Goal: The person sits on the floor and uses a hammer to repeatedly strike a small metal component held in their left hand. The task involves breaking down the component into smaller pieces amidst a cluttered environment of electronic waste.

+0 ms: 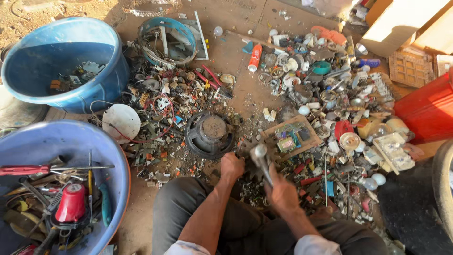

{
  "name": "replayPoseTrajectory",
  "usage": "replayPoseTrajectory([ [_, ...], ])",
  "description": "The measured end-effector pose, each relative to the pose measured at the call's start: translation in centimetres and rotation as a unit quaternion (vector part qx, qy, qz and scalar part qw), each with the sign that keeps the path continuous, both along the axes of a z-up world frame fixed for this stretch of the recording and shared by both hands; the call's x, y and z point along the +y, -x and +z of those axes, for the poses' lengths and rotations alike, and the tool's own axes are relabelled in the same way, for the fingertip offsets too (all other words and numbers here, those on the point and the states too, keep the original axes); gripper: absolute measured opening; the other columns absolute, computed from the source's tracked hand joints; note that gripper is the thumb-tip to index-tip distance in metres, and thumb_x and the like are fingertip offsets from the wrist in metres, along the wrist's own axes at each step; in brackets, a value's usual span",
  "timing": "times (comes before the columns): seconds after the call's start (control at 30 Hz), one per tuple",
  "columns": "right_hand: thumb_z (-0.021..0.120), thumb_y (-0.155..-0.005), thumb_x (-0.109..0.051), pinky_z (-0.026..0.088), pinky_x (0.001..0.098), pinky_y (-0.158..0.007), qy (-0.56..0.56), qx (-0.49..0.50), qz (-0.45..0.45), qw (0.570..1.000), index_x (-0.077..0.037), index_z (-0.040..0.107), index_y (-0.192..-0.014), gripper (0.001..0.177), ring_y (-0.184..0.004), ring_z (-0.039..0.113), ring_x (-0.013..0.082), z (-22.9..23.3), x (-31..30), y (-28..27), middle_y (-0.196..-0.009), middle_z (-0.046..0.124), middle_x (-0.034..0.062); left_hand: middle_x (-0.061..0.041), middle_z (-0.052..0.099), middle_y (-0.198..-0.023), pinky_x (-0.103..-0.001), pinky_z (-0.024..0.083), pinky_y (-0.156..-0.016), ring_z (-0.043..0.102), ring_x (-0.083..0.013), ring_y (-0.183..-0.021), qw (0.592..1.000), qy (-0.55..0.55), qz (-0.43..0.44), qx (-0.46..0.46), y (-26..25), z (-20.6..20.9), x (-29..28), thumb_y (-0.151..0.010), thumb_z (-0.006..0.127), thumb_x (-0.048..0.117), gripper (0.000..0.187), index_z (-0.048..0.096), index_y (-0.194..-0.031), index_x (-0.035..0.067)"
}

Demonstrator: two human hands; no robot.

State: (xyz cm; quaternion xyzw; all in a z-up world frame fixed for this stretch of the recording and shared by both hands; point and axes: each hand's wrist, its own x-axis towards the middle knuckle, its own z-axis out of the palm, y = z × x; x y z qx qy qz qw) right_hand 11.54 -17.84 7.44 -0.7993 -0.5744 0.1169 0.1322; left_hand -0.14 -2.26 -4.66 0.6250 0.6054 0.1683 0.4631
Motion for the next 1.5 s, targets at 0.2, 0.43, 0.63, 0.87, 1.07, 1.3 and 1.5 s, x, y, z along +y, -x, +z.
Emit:
replayPoseTrajectory([
  [0.2,0.072,-0.092,-0.023,0.059,0.0425,-0.059,-0.269,0.005,0.028,0.963,0.0,0.054,-0.142,0.058,-0.076,0.075,0.0373,0.6,-1.6,-0.2,-0.101,0.073,0.0249,-0.032,0.07,-0.1,-0.05,0.055,-0.086,0.068,-0.0477,-0.101,1.0,-0.003,0.03,0.006,-0.2,-0.5,0.3,-0.078,0.08,0.031,0.04,0.073,-0.097,-0.003],
  [0.43,0.072,-0.087,-0.023,0.058,0.0469,-0.057,-0.066,-0.035,0.019,0.997,-0.003,0.054,-0.145,0.064,-0.065,0.071,0.0401,0.0,-0.3,-0.1,-0.092,0.073,0.0224,-0.031,0.073,-0.099,-0.051,0.056,-0.088,0.07,-0.0464,-0.1,1.0,-0.022,0.01,0.003,0.5,1.4,0.1,-0.08,0.074,0.022,0.028,0.077,-0.095,-0.001],
  [0.63,0.073,-0.09,-0.027,0.059,0.045,-0.058,-0.199,-0.029,-0.007,0.979,-0.006,0.052,-0.143,0.061,-0.07,0.073,0.0392,-0.6,-1.7,-0.7,-0.096,0.073,0.0236,-0.029,0.072,-0.101,-0.053,0.055,-0.085,0.07,-0.0445,-0.097,0.997,0.068,0.005,0.023,0.2,2.6,0.5,-0.083,0.075,0.027,0.032,0.074,-0.1,0.0],
  [0.87,0.071,-0.09,-0.026,0.059,0.0469,-0.063,-0.064,-0.021,0.013,0.998,-0.007,0.048,-0.149,0.067,-0.072,0.073,0.0393,-1.5,-0.9,-0.9,-0.094,0.073,0.0218,-0.03,0.073,-0.099,-0.05,0.058,-0.084,0.073,-0.0436,-0.096,0.999,0.037,-0.009,0.033,-0.2,1.4,0.2,-0.083,0.076,0.028,0.035,0.074,-0.098,-0.004],
  [1.07,0.073,-0.087,-0.025,0.058,0.0464,-0.061,-0.123,0.041,-0.025,0.991,-0.006,0.052,-0.147,0.066,-0.069,0.072,0.0385,-1.7,-1.6,-0.6,-0.093,0.072,0.0235,-0.028,0.072,-0.091,-0.052,0.056,-0.08,0.071,-0.0449,-0.091,1.0,0.007,0.005,0.011,0.0,1.1,-0.2,-0.078,0.081,0.029,0.035,0.075,-0.094,-0.002],
  [1.3,0.076,-0.089,-0.018,0.059,0.0354,-0.06,-0.294,0.07,0.044,0.952,0.004,0.056,-0.14,0.059,-0.078,0.076,0.0299,1.1,-1.5,0.9,-0.101,0.071,0.0224,-0.024,0.075,-0.087,-0.047,0.057,-0.08,0.075,-0.0392,-0.085,0.997,0.029,0.064,-0.038,0.6,2.8,-0.9,-0.07,0.085,0.029,0.037,0.078,-0.095,0.002],
  [1.5,0.078,-0.085,-0.015,0.058,0.0391,-0.057,-0.26,-0.025,0.092,0.961,0.002,0.06,-0.136,0.056,-0.066,0.072,0.0313,1.5,-0.9,0.8,-0.09,0.071,0.0175,-0.023,0.076,-0.092,-0.045,0.057,-0.08,0.076,-0.0349,-0.085,0.996,0.06,0.066,-0.031,0.5,3.4,-0.3,-0.069,0.086,0.027,0.038,0.08,-0.099,0.005],
])
